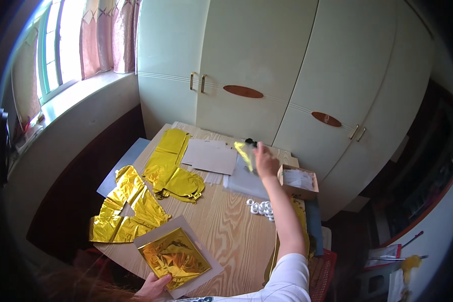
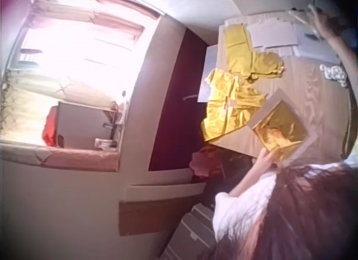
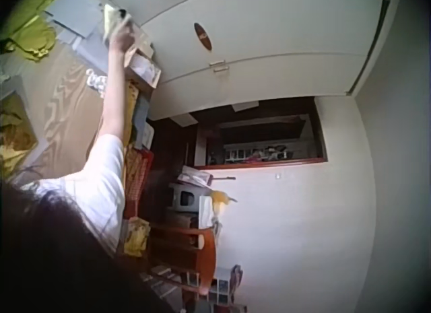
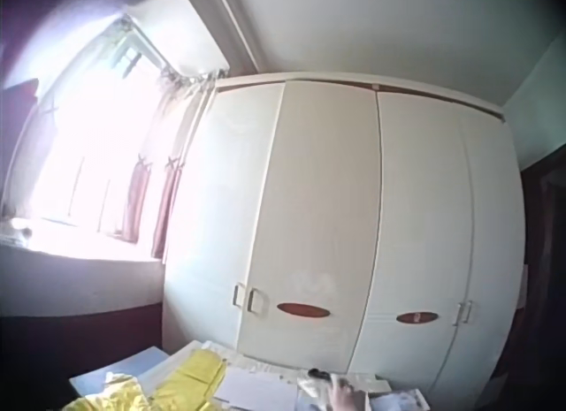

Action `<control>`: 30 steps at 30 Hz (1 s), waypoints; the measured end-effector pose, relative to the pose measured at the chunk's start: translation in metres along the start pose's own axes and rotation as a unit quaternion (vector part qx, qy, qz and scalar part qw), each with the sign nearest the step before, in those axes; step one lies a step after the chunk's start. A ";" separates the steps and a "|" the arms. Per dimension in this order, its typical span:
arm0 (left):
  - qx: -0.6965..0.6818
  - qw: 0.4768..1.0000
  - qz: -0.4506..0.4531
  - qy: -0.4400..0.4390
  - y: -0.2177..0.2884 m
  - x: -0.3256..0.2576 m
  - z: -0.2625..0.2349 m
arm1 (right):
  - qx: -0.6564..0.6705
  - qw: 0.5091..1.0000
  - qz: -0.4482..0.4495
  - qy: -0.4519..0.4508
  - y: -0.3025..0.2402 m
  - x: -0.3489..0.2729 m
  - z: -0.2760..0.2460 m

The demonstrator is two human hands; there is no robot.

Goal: The person is seen folding gold-colored foil balloons at a table.

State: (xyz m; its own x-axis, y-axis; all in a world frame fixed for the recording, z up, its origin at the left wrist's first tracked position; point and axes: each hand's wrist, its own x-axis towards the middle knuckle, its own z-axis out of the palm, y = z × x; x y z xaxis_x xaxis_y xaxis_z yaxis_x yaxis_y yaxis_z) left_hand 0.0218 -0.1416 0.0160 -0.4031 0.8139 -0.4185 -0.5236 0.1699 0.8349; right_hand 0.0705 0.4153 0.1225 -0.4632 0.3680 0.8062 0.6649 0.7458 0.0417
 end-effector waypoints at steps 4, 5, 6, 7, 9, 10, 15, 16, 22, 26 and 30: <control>-0.081 0.995 -0.007 -0.061 -0.014 0.006 0.000 | -0.066 0.969 -0.194 -0.142 -0.080 -0.051 -0.040; -0.093 0.993 -0.005 -0.077 -0.017 0.008 0.001 | -0.065 0.953 -0.229 -0.185 -0.098 -0.069 -0.053; -0.126 0.987 0.018 -0.103 -0.017 0.010 0.004 | -0.062 0.940 -0.269 -0.199 -0.110 -0.092 -0.051; -0.136 0.986 -0.002 -0.100 -0.016 0.007 0.009 | -0.058 0.925 -0.309 -0.213 -0.118 -0.110 -0.050; -0.150 0.983 -0.046 -0.095 -0.005 0.001 0.018 | -0.019 0.915 -0.317 -0.250 -0.132 -0.136 -0.058; -0.140 0.983 -0.066 -0.096 -0.021 0.009 0.008 | 0.001 0.909 -0.320 -0.267 -0.138 -0.145 -0.063; -0.223 0.958 -0.161 -0.086 -0.008 0.007 0.017 | 0.032 0.910 -0.291 -0.292 -0.155 -0.154 -0.084; -0.231 0.957 -0.161 -0.076 -0.012 0.010 0.016 | 0.036 0.908 -0.294 -0.295 -0.158 -0.156 -0.087; -0.250 0.960 -0.122 -0.034 -0.011 0.018 0.017 | 0.117 0.907 -0.266 -0.306 -0.157 -0.177 -0.095; -0.257 0.960 -0.114 0.005 -0.008 0.019 0.020 | 0.234 0.885 -0.200 -0.349 -0.155 -0.183 -0.103; -0.255 0.960 -0.107 0.036 -0.006 0.020 0.025 | 0.306 0.862 -0.166 -0.369 -0.151 -0.185 -0.112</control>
State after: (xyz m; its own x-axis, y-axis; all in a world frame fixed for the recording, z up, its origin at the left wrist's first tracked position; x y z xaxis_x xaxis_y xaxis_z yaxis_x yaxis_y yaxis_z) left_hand 0.0353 -0.1128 0.0119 -0.2876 0.7465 -0.6000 -0.8920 0.0193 0.4516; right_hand 0.1214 0.1721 0.0329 -0.9649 0.1631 0.2060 0.0952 0.9478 -0.3044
